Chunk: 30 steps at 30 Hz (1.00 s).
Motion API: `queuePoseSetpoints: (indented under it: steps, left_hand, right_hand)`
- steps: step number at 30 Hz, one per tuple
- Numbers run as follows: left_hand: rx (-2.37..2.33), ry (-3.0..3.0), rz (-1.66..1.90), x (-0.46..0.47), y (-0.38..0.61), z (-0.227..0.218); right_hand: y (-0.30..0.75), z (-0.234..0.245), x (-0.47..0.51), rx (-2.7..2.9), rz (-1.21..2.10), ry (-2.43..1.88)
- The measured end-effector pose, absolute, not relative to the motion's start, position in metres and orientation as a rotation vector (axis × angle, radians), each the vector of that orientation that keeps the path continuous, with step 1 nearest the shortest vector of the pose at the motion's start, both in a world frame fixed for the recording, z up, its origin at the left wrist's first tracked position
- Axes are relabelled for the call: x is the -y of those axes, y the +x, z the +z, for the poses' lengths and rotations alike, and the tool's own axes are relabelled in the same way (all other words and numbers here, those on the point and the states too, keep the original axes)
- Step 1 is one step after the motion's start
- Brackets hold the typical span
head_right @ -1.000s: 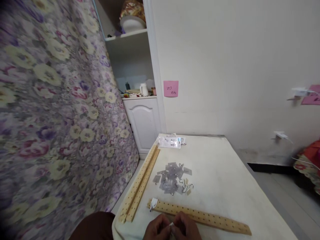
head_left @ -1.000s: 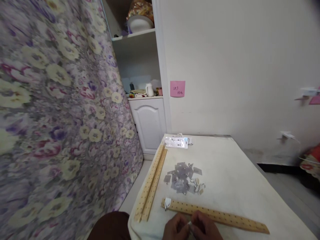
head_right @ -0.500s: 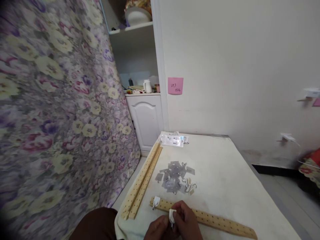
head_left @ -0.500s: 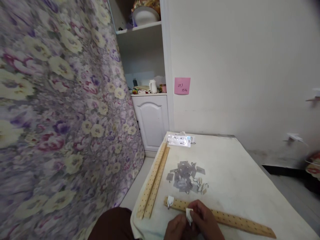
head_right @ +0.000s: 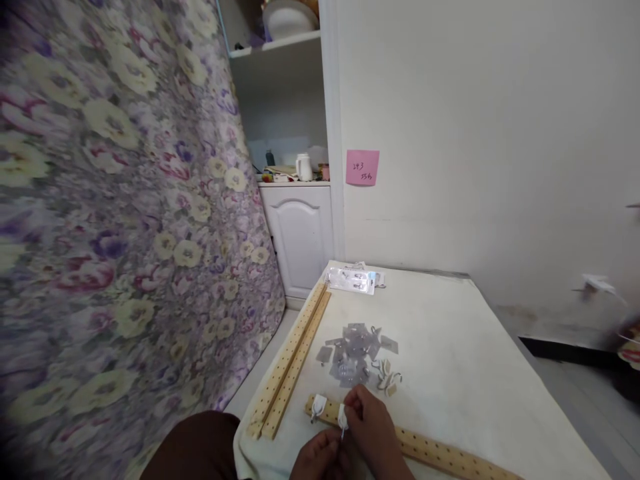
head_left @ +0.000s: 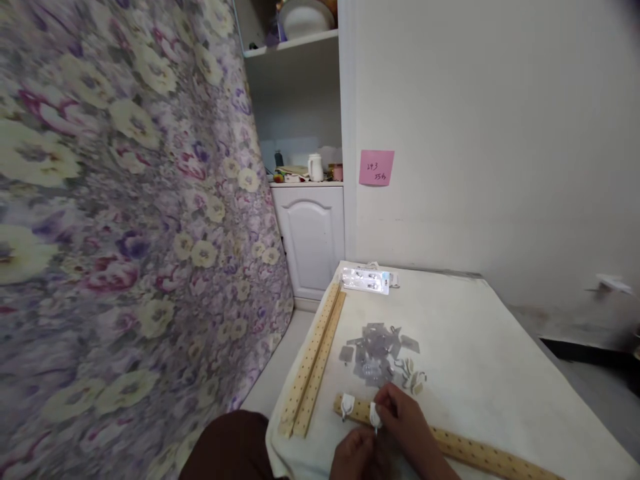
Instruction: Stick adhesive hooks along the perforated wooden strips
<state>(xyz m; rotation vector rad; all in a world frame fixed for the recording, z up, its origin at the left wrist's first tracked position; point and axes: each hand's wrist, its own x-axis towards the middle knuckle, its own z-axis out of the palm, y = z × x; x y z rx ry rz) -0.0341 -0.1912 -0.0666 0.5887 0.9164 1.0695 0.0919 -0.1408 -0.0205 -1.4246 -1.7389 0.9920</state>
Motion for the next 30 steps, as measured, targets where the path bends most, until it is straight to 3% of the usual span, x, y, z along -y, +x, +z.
queuePoseSetpoints:
  steps: [8,30]
  left_hand:
    - [-1.019,0.719,1.113,0.191,-0.036,-0.078]
    - [-1.119,0.740,1.070,0.195,-0.037,-0.053]
  right_hand:
    - [0.088,-0.025,0.135,1.808,0.894,-1.571]
    - [0.084,-0.034,0.138,1.847,0.583,-1.565]
